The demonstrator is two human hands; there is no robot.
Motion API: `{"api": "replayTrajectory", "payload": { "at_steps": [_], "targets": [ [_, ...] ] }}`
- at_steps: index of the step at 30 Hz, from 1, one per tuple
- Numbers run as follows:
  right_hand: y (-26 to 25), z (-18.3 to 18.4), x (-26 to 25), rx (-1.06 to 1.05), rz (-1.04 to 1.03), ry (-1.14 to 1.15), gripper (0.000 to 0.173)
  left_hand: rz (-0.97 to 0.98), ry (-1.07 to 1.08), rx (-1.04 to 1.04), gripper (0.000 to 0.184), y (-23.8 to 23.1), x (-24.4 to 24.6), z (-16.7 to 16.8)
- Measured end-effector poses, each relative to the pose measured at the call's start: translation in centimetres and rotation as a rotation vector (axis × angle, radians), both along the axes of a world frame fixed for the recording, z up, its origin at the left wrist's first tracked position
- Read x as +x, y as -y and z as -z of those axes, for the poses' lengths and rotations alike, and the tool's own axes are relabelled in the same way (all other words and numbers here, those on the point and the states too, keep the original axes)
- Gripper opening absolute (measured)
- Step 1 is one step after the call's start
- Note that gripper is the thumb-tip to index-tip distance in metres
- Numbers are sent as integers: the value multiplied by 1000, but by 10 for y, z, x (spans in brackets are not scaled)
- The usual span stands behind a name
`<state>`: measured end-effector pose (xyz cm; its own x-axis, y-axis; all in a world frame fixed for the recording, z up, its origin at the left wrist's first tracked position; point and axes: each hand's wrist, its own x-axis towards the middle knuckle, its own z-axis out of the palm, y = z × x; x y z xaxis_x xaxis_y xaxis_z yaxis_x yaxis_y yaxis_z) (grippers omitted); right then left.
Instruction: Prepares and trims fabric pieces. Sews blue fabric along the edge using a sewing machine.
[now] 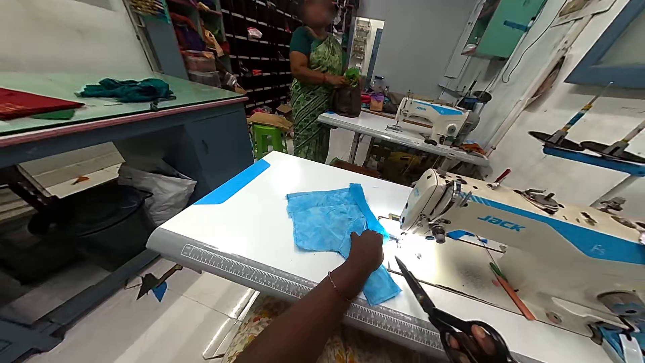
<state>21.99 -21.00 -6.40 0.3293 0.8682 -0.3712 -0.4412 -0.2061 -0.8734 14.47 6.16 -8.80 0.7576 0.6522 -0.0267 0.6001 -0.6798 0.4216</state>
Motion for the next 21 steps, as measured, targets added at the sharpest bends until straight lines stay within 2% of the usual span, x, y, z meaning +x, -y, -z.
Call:
{"api": "replayTrajectory", "payload": {
  "at_steps": [4,10,13,17,21],
  "targets": [
    [-25,17,-17,-7,-2,-34,52,-18,64,15,31,-1,-6,6],
    [-55,24,-21,-63,38,-54,62,-26,33,-8,33,-2,-5,3],
    [-62,23,-20,-100,65,-62,56,-24,80,2,31,-4,-6,9],
    [-62,23,-19,-119,40,-12,36,-27,53,-10,32,-7,-7,7],
    [-34,10,-18,-150,-14,88,35,-18,75,-73,32,-1,-26,4]
  ]
}}
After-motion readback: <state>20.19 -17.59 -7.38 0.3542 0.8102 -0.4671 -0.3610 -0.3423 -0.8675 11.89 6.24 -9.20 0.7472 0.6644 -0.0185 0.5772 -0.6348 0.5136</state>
